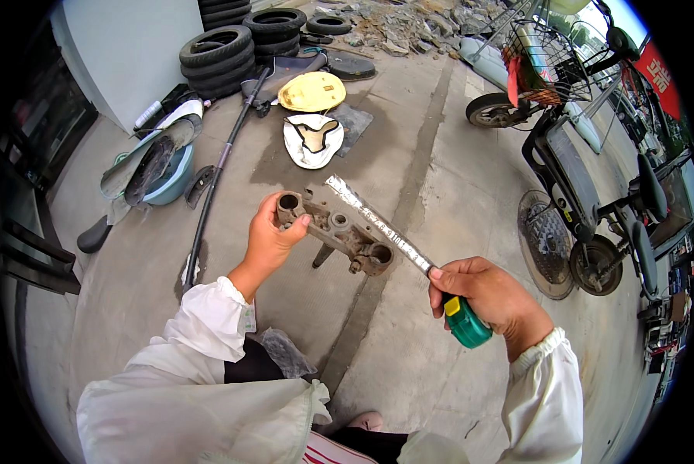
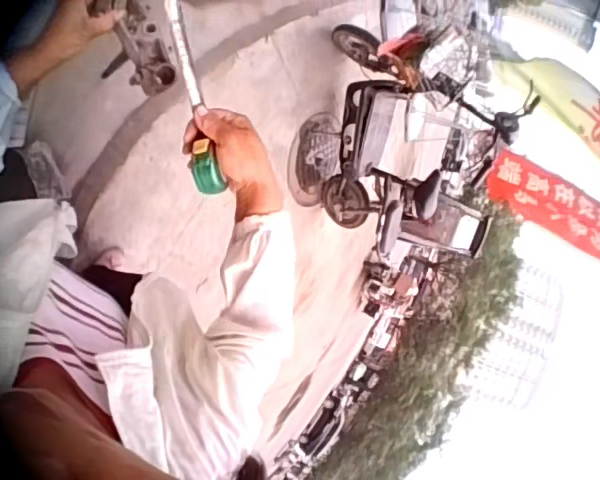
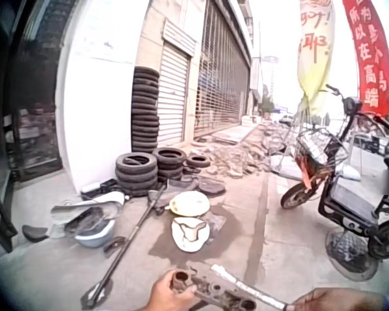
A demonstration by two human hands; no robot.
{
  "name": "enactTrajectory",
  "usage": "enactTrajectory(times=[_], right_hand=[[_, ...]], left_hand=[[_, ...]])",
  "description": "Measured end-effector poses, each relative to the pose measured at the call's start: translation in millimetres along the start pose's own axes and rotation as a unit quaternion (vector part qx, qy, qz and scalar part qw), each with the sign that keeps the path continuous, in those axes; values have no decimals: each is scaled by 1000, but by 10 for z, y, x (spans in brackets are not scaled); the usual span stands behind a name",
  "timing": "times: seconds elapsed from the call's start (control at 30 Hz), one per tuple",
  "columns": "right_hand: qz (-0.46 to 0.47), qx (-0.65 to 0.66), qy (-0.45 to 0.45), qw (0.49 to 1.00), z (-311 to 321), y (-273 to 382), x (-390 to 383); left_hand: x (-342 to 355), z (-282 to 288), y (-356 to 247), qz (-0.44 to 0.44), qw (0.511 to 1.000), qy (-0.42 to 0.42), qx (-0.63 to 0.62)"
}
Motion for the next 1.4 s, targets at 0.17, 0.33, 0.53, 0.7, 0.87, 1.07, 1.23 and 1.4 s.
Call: enactTrajectory(times=[0.17, 0.33, 0.53, 0.7, 0.87, 1.07, 1.23, 1.4], right_hand=[[-15, -81, 14, 997, -160, 402, 353], [-13, -161, 45, 986, -316, 663, 671], [-41, -199, 36, 979, -345, 710, 755], [-45, -181, 53, 981, -351, 621, 836], [-40, -191, 41, 980, -323, 611, 805], [-35, -163, 64, 984, -265, 585, 750], [-34, -86, 81, 992, -164, 279, 598], [-29, 27, 101, 994, -236, -5, 488]], left_hand=[[-34, 43, -30, -42, 998, -54, -4], [-58, 129, -143, -81, 992, -90, 47], [-41, 86, -115, -79, 990, -90, 73], [-44, 157, -80, -79, 989, -100, 70], [-47, 120, -54, -86, 987, -107, 78], [-57, 107, -54, -70, 993, -77, 50], [-57, 98, -8, -72, 993, -76, 53], [-51, 99, 53, -86, 993, -75, 23]])
Point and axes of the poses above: each hand's wrist, its own x-axis towards the middle knuckle, its own z-axis out of the back of the hand, y = z × x, the point moved 2 cm from there along x, towards the middle knuckle, and after that the axes turned 9 degrees about -x, right-handed, at the moved point
